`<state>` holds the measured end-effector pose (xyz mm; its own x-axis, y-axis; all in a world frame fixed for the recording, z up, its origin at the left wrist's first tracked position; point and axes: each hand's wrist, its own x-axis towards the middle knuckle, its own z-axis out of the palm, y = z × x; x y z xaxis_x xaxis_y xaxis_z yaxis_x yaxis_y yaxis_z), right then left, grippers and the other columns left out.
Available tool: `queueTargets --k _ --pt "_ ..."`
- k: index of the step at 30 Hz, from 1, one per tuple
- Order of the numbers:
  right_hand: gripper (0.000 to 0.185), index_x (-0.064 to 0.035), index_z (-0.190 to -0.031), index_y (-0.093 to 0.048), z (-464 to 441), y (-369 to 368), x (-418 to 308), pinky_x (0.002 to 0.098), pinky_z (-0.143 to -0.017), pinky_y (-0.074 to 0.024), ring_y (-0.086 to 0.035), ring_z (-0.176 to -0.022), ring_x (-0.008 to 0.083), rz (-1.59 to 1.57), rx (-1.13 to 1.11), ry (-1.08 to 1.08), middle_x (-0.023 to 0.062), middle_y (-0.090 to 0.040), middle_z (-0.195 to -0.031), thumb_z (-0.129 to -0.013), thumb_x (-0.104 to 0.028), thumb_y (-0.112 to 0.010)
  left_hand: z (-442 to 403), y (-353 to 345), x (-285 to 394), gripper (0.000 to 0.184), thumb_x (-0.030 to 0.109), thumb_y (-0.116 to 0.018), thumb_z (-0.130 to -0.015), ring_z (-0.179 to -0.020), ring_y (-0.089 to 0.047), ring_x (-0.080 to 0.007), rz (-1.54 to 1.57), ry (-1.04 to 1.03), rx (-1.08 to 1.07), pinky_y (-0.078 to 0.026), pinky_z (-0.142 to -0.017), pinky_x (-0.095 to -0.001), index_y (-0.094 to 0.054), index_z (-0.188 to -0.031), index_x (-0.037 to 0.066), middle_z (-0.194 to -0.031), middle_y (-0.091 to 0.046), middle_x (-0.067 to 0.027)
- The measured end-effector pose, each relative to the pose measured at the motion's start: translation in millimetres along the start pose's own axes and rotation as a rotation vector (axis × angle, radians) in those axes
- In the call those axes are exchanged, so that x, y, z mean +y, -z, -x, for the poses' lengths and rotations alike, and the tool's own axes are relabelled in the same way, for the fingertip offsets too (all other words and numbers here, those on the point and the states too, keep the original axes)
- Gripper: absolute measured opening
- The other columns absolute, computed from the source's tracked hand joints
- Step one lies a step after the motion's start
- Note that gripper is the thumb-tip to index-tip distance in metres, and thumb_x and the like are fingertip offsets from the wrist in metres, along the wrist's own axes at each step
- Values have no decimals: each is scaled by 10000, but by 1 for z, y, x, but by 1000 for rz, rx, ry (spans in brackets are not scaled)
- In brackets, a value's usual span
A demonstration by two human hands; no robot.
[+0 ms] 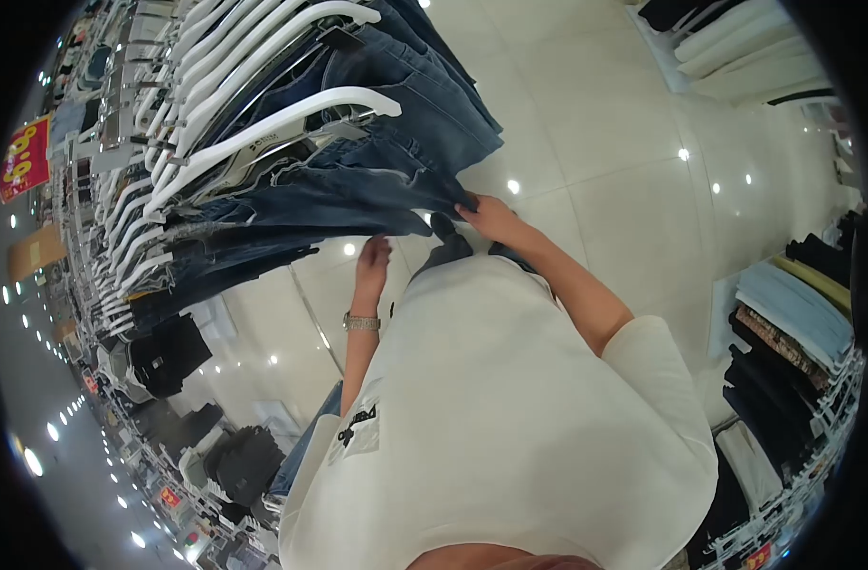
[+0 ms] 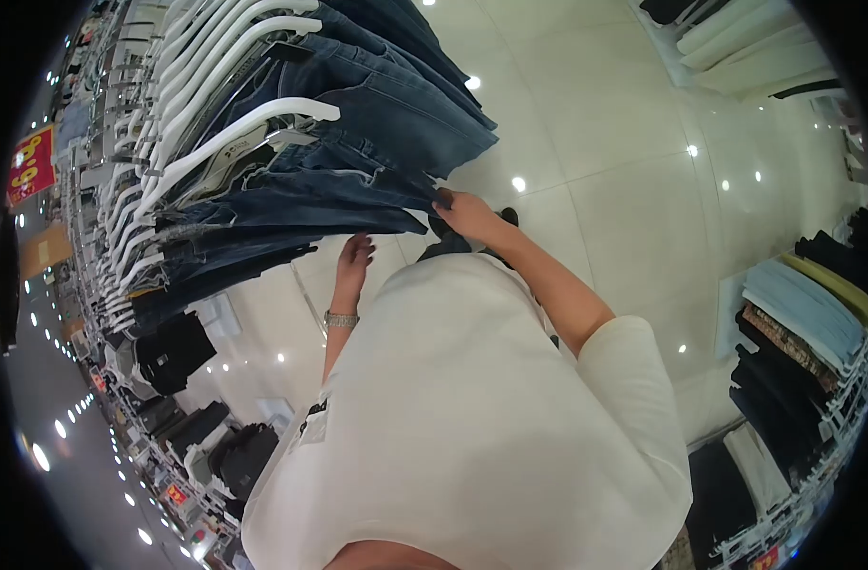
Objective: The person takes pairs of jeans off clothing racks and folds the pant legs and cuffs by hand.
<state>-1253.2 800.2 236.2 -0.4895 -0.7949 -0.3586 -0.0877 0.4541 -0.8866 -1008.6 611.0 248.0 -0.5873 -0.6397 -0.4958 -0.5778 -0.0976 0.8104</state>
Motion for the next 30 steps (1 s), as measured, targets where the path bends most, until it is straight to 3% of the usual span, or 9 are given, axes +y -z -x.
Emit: queueTargets --k 2,4,10,16,21,23,26,29,30 --pt "306 -47 -1114 -629 7 -3 -2 493 -772 -496 -649 -860 418 52 -17 62 219 -681 -873 -962 -292 -526 -3 -22 22 438 285 -578 -989 -1137 -598 -189 -108 -85 -195 -483 -921 -318 -531 -1335 21 -1235 -629 -111" --pt "294 -37 -1102 -630 13 -3 -12 495 -777 -498 -648 -862 420 100 -105 43 222 -681 -880 -959 -271 -523 5 -55 72 495 353 -616 -963 -1008 -654 -241 -176 -203 -164 -517 -852 -343 -555 -1245 -49 -1125 -668 -169" --pt "289 -36 -1058 -649 4 -28 1 483 -796 -507 -649 -882 417 372 -287 197 223 -689 -923 -934 -272 -537 15 -86 155 726 532 -680 -841 -883 -684 -379 -720 -193 -167 -538 -793 -418 -567 -1135 -122 -991 -663 -293" --pt "292 -44 -1113 -675 -9 -18 -7 420 -852 -515 -647 -992 362 222 -502 329 197 -688 -1073 -946 -220 -513 -10 -71 102 386 238 -597 -850 -895 -657 -441 -621 -250 65 -528 -788 -450 -629 -1096 -58 -892 -671 -289" --pt "383 -44 -1281 -576 -53 25 -6 403 -870 -515 -658 -1039 294 -24 219 214 165 -679 -1130 -923 -179 -592 5 -41 90 327 116 -557 -830 -864 -659 -431 -389 -184 136 -512 -764 -441 -653 -1108 -25 -897 -679 -268" --pt "450 -40 -1291 -559 -75 47 -24 393 -881 -507 -640 -1029 348 4 656 350 190 -648 -1162 -884 -208 -656 13 -33 88 327 94 -545 -832 -806 -652 -421 -383 -138 129 -509 -736 -417 -656 -1115 -25 -882 -679 -262" --pt "452 -24 -1269 -566 -93 71 -51 392 -914 -495 -620 -1084 332 85 655 428 185 -639 -1175 -872 -209 -676 23 -22 64 329 71 -534 -834 -726 -657 -346 -359 -113 147 -499 -689 -383 -660 -1122 -28 -828 -675 -234" --pt "485 -13 -1267 -567 -95 73 -66 398 -955 -475 -594 -1134 344 58 283 255 207 -612 -1221 -853 -230 -699 44 -9 64 340 49 -525 -837 -650 -616 -238 -290 -90 215 -477 -641 -347 -657 -1139 -36 -764 -658 -192" --pt "508 -7 -1273 -561 -99 69 -62 399 -963 -471 -588 -1144 349 71 321 293 215 -607 -1225 -847 -242 -707 49 -4 60 342 45 -523 -839 -639 -596 -214 -282 -91 223 -469 -630 -340 -656 -1144 -39 -751 -652 -181"
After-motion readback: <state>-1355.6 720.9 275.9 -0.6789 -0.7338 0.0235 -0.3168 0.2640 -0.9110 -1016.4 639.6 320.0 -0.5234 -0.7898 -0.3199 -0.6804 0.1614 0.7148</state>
